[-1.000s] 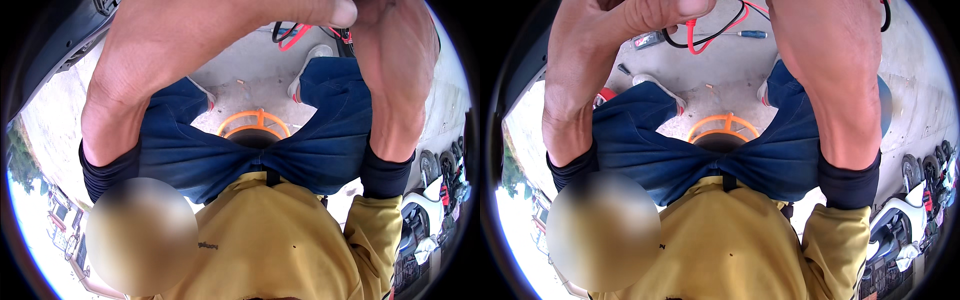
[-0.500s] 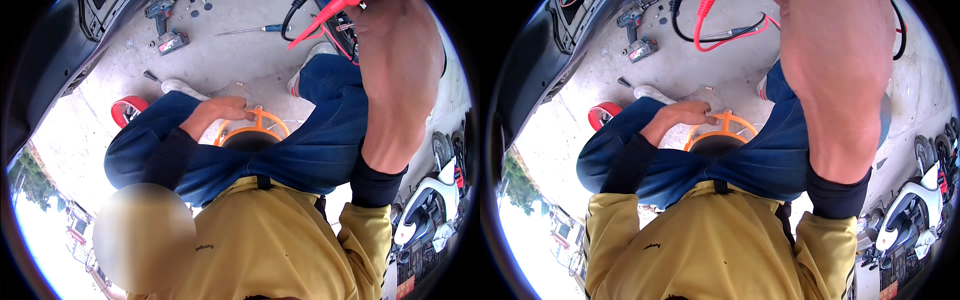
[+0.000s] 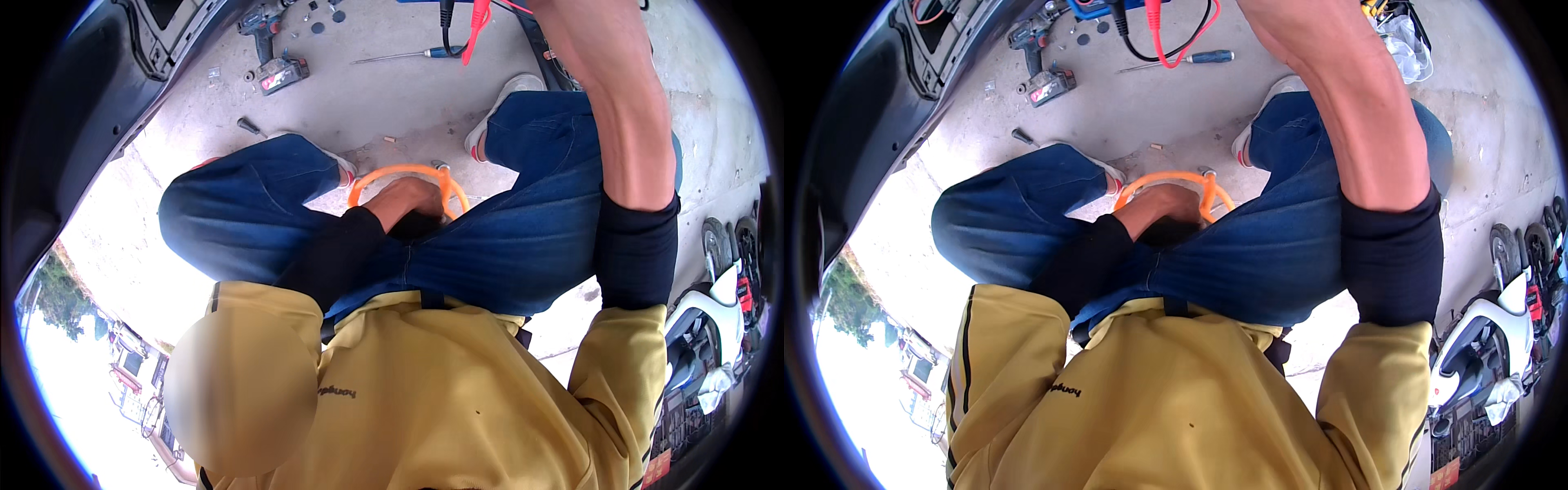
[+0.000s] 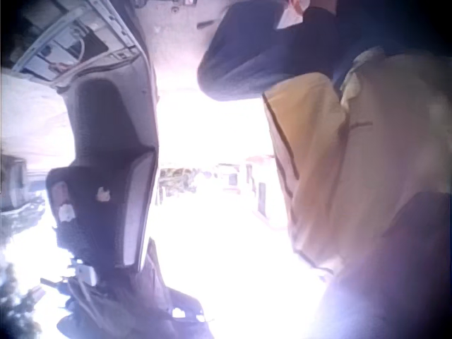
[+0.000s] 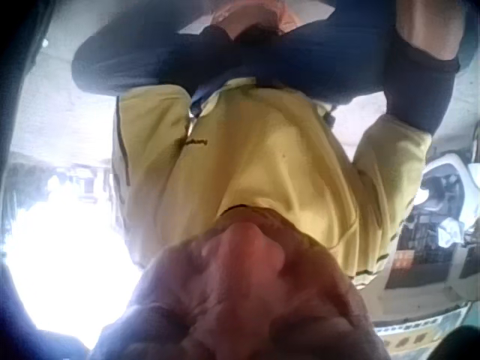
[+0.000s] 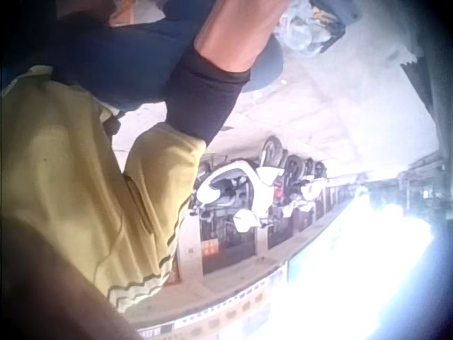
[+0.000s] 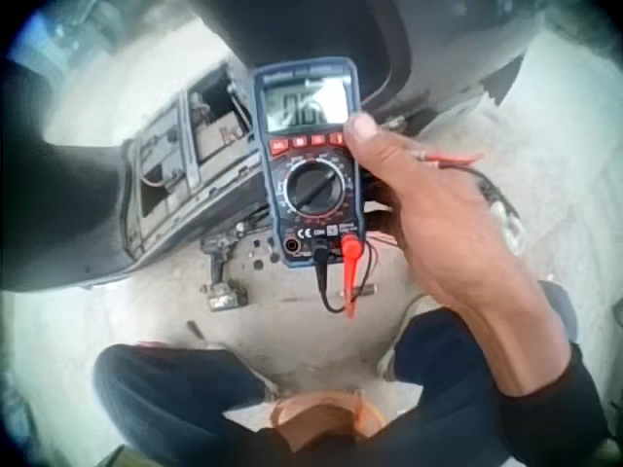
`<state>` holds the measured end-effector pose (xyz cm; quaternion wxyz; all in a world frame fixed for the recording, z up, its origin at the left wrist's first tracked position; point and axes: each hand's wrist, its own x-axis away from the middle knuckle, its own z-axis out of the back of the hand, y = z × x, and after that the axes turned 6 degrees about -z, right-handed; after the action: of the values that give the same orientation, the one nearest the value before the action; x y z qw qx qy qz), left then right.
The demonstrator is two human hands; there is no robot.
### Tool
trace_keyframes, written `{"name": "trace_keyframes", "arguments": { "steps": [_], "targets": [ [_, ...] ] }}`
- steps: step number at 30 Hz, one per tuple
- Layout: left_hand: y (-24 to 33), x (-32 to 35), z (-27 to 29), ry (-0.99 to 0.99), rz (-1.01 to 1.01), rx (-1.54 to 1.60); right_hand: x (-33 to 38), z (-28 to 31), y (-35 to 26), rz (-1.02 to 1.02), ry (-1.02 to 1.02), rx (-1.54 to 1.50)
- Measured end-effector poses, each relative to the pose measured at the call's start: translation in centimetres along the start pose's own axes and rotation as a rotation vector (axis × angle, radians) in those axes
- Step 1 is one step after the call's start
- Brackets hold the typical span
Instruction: The person retrieves a multimeter from a cluttered workshop, then tests several loose batteries on the ground and the battery bank inside a scooter. They use the multimeter probes to measure voltage on each battery and the scooter's battery terminals, then close the scooter seat and storage compartment.
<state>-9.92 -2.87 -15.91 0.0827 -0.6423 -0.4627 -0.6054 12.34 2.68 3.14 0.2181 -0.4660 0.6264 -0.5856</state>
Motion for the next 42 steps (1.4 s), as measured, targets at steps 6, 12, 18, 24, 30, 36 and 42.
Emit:
{"name": "trace_keyframes", "arguments": {
  "steps": [6,12,18,24,30,36,42],
  "targets": [
    [-1.3,-0.7,1.1,0.324,-0.037,-0.106,-0.7,0.7,-0.1,-0.025,-0.069,0.067],
    [-8.2,3.6,0.9,0.971,-0.251,0.198,0.0,-2.1,0.9,0.143,-0.130,0.012],
    [-2.7,20.0,1.1,1.277,-1.317,1.198,0.1,-5.6,1.5,0.134,-0.238,0.013],
    [-2.3,24.3,-1.3,1.322,-1.418,1.017,2.5,-10.2,0.4,0.180,-0.351,0.234],
    [-4.7,25.6,-1.8,1.217,-1.502,1.172,1.7,-10.1,-3.4,0.173,-0.511,0.362],
    [-10.9,30.1,0.8,1.549,-1.179,1.160,-4.5,-6.7,-3.2,0.008,-0.289,0.270],
    [-18.2,33.5,6.1,1.635,-1.001,1.249,-8.1,-7.3,-3.4,-0.149,-0.194,-0.043]
  ]
}}
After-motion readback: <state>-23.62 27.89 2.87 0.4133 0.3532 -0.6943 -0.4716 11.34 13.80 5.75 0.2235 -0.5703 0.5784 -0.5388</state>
